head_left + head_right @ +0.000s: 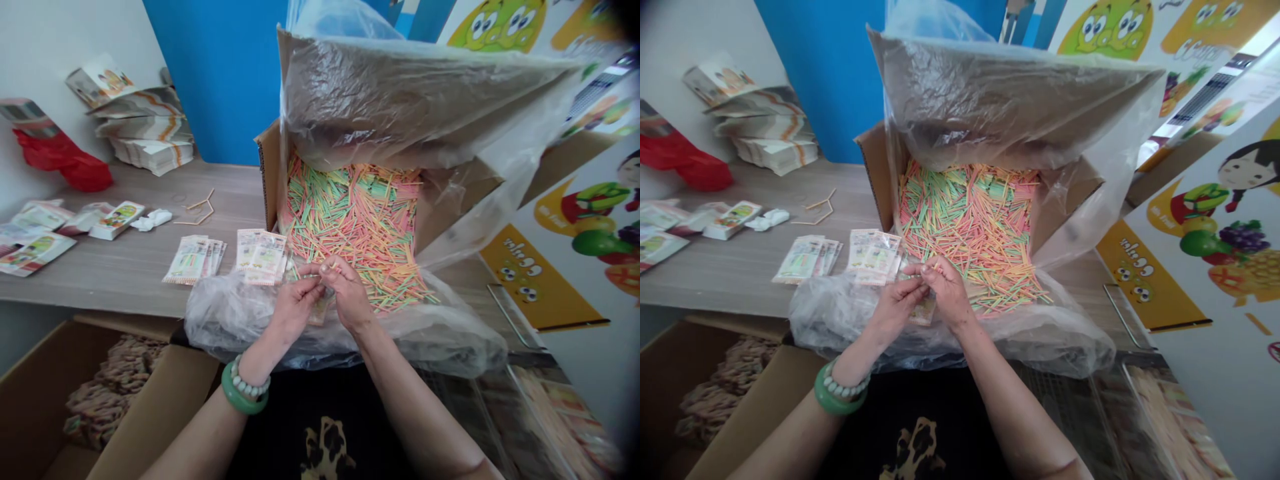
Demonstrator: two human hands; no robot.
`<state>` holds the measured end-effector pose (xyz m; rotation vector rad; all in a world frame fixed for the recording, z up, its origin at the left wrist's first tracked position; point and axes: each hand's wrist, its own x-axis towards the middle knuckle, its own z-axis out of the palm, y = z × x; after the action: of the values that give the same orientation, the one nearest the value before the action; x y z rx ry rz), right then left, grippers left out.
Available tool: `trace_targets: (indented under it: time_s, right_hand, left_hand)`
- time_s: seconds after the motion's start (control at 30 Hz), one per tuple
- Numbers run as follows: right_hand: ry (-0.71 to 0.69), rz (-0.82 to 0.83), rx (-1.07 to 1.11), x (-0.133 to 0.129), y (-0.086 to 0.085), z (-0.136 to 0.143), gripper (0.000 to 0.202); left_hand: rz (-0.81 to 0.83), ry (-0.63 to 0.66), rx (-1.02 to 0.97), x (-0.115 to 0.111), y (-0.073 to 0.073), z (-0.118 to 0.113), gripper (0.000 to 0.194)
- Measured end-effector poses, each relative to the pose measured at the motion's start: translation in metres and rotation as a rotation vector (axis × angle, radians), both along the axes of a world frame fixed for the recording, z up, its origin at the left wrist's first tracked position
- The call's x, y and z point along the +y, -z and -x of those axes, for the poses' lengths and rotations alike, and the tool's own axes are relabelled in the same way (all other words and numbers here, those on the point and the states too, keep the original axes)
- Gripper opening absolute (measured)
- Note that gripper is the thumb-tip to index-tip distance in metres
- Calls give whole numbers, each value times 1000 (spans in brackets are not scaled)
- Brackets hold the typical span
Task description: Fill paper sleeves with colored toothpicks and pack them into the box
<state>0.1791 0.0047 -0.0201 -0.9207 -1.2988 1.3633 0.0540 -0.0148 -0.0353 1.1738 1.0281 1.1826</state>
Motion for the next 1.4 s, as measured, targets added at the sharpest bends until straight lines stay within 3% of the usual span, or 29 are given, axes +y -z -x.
trace_targets:
  time_s: [0.13, 0.23, 0.4, 0.5, 0.67, 0.73, 0.83, 1.0, 1.27, 1.4]
  right_hand:
    - [-102, -77, -204, 6, -3, -12, 20]
    - [-127, -78, -167, 5, -8, -20, 30]
    - [65, -49, 4, 0, -6, -18, 30]
    - [9, -130, -96, -1, -6, -15, 20]
    - [-135, -254, -285, -2, -9, -16, 22]
    - [-69, -173, -225, -4, -5, -16, 31]
    - [36, -47, -172, -7, 6, -15, 12]
    - [194, -80, -164, -6, 16, -14, 16]
    - [63, -82, -190, -11, 11, 2, 19]
    - [3, -64, -151, -14, 7, 20, 17]
  left_hand:
    - [169, -119, -321, 3, 2, -3, 26]
    - [233, -97, -402, 1, -1, -1, 32]
    - [159, -45, -312, -4, -3, 2, 33]
    - [155, -2, -293, -3, 2, 4, 33]
    - [189, -139, -320, -2, 4, 11, 32]
    - [137, -133, -325, -3, 2, 13, 34]
    - [104, -101, -369, -4, -3, 14, 35]
    - [183, -77, -454, -7, -7, 16, 34]
    - [80, -81, -267, -13, -12, 23, 26]
    - [-35, -163, -152, -12, -26, 45, 22]
